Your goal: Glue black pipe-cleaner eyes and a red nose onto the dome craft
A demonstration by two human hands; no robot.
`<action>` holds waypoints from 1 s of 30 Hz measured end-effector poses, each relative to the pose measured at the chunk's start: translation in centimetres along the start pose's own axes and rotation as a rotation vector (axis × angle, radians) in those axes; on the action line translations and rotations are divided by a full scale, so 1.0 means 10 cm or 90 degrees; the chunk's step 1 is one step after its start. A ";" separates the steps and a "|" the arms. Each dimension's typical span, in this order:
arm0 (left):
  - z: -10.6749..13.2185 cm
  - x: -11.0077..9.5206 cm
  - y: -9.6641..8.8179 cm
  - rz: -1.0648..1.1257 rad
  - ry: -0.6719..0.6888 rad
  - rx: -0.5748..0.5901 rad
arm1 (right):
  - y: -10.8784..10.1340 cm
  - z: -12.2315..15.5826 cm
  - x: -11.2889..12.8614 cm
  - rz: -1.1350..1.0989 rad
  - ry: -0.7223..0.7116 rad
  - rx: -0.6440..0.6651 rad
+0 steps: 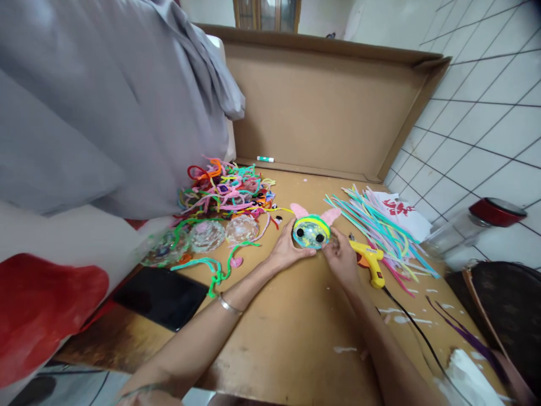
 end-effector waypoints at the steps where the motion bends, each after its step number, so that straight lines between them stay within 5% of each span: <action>1: 0.00 0.00 0.00 -0.001 0.005 -0.004 | 0.01 0.00 0.00 -0.003 0.000 0.002; 9: 0.04 -0.06 -0.01 -0.067 0.014 -0.076 | 0.04 -0.01 0.02 0.001 -0.018 0.022; 30: 0.10 -0.05 -0.06 -0.065 0.003 -0.077 | 0.01 0.01 0.00 0.018 -0.030 0.003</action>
Point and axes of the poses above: each hand's wrist, its own z-axis away from the middle knuckle, its own y-axis out of the palm, x = y × z, the point moved 4 cm from there along -z, towards the middle knuckle, and after that the axes turned 4 degrees about -x, right-handed, at the moved point
